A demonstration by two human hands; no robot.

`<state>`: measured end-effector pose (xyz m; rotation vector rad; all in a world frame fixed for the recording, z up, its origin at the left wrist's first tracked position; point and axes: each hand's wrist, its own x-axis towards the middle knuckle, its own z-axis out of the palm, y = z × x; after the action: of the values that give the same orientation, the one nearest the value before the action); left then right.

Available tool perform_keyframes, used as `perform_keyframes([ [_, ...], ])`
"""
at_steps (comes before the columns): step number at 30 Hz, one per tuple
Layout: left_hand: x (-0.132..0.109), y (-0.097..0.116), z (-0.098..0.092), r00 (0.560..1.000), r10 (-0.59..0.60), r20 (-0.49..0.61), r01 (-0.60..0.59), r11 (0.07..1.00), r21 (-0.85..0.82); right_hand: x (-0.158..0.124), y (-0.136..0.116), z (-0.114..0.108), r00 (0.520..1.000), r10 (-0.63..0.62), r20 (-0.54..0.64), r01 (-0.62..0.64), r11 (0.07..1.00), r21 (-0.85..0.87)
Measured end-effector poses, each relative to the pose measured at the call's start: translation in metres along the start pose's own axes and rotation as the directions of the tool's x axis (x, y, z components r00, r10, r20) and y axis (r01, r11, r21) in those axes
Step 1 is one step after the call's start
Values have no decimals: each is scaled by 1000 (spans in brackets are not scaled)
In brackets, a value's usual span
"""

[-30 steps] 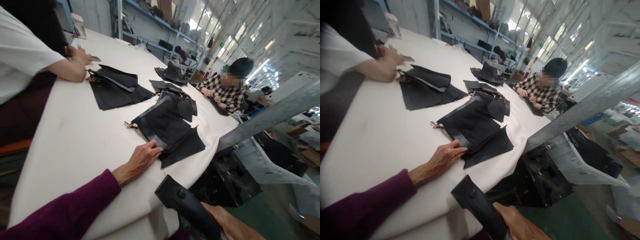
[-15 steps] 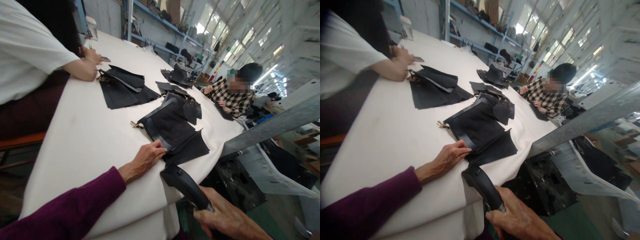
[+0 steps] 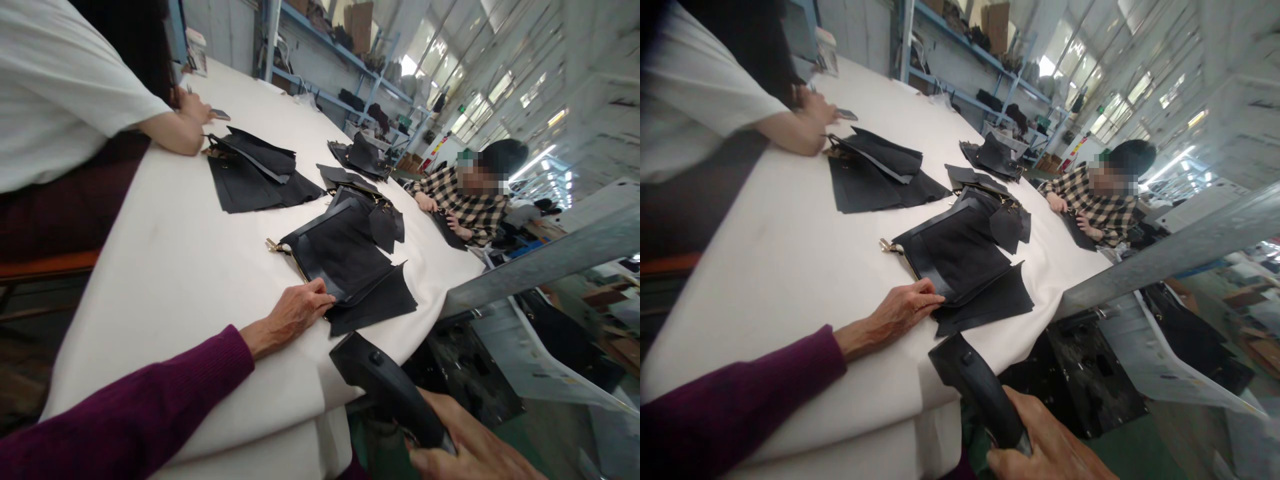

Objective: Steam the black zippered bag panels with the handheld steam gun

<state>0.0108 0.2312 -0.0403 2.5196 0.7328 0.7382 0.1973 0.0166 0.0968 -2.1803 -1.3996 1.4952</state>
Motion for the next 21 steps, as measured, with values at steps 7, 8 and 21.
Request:
perform_keyframes([
  [7, 1, -3, -2, 1000, -6, -14, 5, 998, -67, 35, -26, 0, 992, -33, 119, 29, 999, 32],
  [8, 1, -4, -2, 1000, -9, -16, 8, 996, -86, 37, -29, 0, 990, -30, 140, 26, 999, 35],
  [21, 3, -10, 1, 998, -43, -36, 36, 982, -185, 13, -4, -19, 998, 19, 56, -17, 999, -32],
])
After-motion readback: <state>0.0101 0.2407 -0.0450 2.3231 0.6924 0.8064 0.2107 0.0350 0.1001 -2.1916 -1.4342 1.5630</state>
